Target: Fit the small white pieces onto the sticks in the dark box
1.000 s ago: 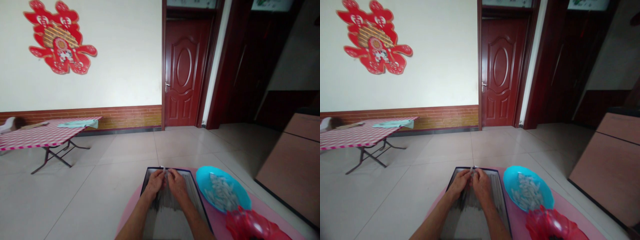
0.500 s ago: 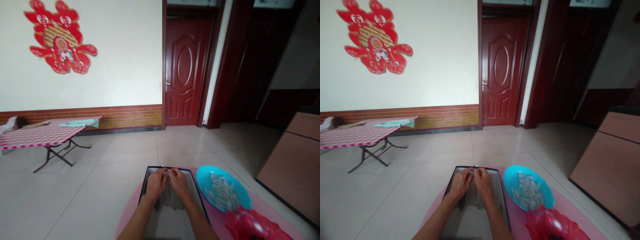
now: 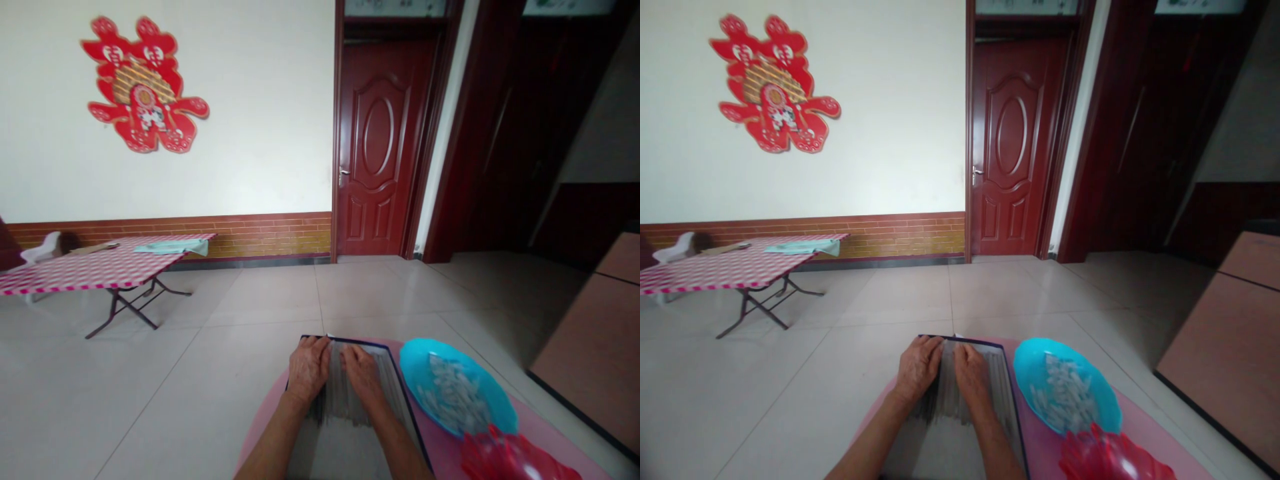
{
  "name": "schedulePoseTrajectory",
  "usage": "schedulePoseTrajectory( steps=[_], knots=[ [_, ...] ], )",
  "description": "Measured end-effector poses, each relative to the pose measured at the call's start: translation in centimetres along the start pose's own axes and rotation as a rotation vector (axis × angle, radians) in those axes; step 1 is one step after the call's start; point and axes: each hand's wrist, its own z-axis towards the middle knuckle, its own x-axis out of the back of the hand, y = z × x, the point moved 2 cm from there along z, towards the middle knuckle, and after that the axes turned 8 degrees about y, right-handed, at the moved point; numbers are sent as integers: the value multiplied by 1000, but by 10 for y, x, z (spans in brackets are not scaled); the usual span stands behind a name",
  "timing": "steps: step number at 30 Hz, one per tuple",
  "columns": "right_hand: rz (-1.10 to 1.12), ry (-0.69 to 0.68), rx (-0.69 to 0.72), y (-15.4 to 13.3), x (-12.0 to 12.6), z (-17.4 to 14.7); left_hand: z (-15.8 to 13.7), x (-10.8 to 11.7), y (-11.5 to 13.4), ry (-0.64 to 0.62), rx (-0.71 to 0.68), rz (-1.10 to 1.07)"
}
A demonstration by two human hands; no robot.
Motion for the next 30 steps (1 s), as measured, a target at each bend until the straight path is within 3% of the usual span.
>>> schedulePoseTrajectory(
  steps=[4,9,16,30],
  knots=[
    [-152,-46,163,-1,-2,-5,1,0,-10,165,101,110],
    [-273,-228,381,-13,-19,-29,0,-4,-20,319,122,166],
    [-368,-318,571,-21,-36,-55,0,-6,-17,288,111,154],
    [-449,-287,628,-15,-46,-52,0,-8,-16,310,66,169]
  ],
)
